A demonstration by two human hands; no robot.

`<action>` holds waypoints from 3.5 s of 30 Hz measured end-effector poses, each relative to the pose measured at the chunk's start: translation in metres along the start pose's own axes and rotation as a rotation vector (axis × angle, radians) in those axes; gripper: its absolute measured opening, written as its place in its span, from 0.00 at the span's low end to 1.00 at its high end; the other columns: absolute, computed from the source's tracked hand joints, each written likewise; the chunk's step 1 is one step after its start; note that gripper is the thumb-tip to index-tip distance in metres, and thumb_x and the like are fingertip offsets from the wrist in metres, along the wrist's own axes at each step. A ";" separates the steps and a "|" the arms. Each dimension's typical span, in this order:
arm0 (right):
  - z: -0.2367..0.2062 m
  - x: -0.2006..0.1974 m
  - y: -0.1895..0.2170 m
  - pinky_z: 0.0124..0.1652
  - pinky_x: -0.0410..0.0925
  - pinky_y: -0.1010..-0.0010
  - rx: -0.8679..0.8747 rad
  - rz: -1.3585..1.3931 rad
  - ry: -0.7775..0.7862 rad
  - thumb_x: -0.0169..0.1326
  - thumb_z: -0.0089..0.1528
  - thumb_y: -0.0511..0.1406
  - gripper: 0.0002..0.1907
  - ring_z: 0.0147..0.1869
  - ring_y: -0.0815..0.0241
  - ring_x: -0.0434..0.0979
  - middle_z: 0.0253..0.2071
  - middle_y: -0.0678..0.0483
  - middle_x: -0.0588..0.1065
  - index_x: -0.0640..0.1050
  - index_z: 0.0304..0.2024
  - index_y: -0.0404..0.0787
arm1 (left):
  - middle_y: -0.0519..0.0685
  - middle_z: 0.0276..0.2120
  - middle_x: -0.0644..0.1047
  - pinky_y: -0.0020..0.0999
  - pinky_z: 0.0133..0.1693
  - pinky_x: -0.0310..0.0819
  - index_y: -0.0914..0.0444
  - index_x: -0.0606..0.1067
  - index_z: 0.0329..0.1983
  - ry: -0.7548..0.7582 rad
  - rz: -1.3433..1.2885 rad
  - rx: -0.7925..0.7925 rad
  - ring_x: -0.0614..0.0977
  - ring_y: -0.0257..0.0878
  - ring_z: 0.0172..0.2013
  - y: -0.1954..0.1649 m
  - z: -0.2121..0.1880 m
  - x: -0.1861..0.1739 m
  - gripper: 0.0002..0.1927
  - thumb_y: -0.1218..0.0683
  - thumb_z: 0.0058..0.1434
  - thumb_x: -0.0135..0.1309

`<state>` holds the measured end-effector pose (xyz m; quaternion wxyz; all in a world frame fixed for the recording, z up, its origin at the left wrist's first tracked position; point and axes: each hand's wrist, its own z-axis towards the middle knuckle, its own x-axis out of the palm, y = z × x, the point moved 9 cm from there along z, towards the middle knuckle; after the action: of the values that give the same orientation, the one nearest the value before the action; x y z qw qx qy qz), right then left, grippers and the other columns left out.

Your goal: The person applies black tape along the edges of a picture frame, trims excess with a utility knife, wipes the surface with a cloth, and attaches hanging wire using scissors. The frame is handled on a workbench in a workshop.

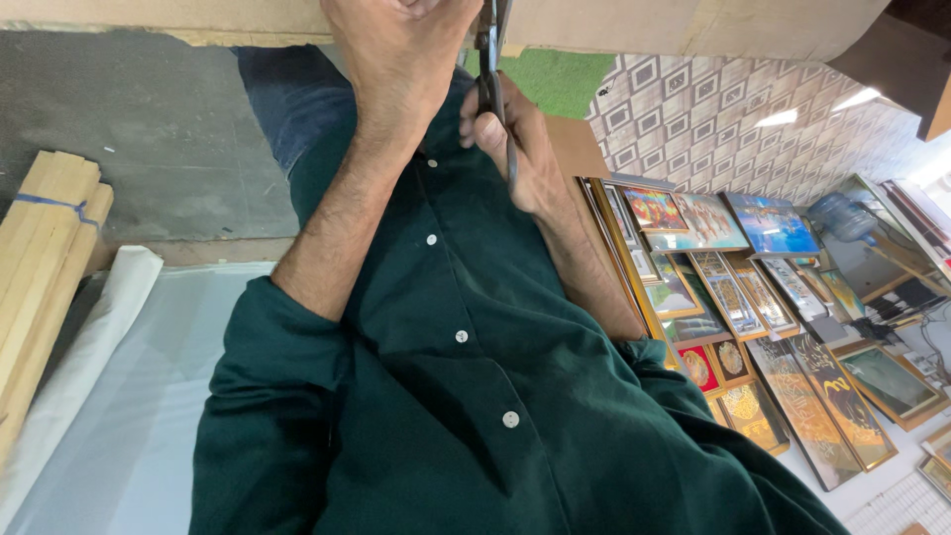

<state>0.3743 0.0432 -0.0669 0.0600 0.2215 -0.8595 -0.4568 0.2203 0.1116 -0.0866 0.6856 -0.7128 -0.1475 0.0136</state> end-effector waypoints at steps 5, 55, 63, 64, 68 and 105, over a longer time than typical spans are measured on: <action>0.000 -0.001 0.000 0.46 0.71 0.68 0.015 -0.066 -0.015 0.47 0.67 0.66 0.40 0.43 0.61 0.76 0.36 0.53 0.72 0.72 0.45 0.35 | 0.44 0.20 0.74 0.25 0.25 0.68 0.64 0.76 0.29 -0.003 0.064 0.016 0.76 0.29 0.22 0.001 -0.002 -0.001 0.15 0.56 0.71 0.65; 0.015 -0.074 -0.016 0.41 0.70 0.67 0.161 1.081 0.529 0.38 0.54 0.77 0.57 0.36 0.53 0.75 0.34 0.48 0.72 0.75 0.45 0.29 | 0.48 0.46 0.82 0.30 0.52 0.79 0.64 0.75 0.53 -0.049 0.148 -0.088 0.82 0.34 0.45 -0.040 0.029 -0.014 0.10 0.66 0.71 0.58; 0.011 -0.055 -0.001 0.40 0.70 0.65 0.135 1.083 0.574 0.40 0.53 0.77 0.56 0.36 0.56 0.74 0.33 0.48 0.73 0.74 0.44 0.29 | 0.49 0.51 0.79 0.31 0.53 0.77 0.61 0.74 0.62 0.016 0.435 0.161 0.80 0.39 0.50 -0.090 0.038 0.005 0.13 0.54 0.77 0.54; 0.008 -0.052 0.003 0.40 0.70 0.65 0.118 1.087 0.591 0.40 0.53 0.77 0.56 0.35 0.56 0.74 0.33 0.49 0.74 0.74 0.44 0.29 | 0.48 0.49 0.80 0.31 0.50 0.78 0.63 0.74 0.62 0.056 0.171 -0.053 0.81 0.36 0.47 -0.070 0.038 0.012 0.17 0.51 0.75 0.54; 0.000 -0.040 0.013 0.40 0.68 0.66 0.090 1.064 0.646 0.41 0.53 0.77 0.55 0.35 0.58 0.73 0.33 0.49 0.75 0.74 0.44 0.30 | 0.48 0.43 0.83 0.27 0.47 0.79 0.65 0.76 0.59 0.265 -0.480 -0.581 0.84 0.32 0.43 -0.020 0.028 0.052 0.21 0.47 0.71 0.54; 0.040 -0.041 0.131 0.38 0.72 0.70 -0.534 -0.527 -0.352 0.62 0.64 0.28 0.11 0.41 0.56 0.80 0.45 0.47 0.79 0.81 0.50 0.35 | 0.53 0.40 0.78 0.47 0.45 0.71 0.63 0.79 0.46 0.154 1.007 0.351 0.77 0.52 0.42 -0.100 0.020 -0.004 0.10 0.57 0.62 0.63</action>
<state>0.3567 0.1548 0.0207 -0.1515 0.3291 -0.6218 -0.6943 0.1925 0.1313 0.0100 0.7119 -0.5688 0.2679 0.3127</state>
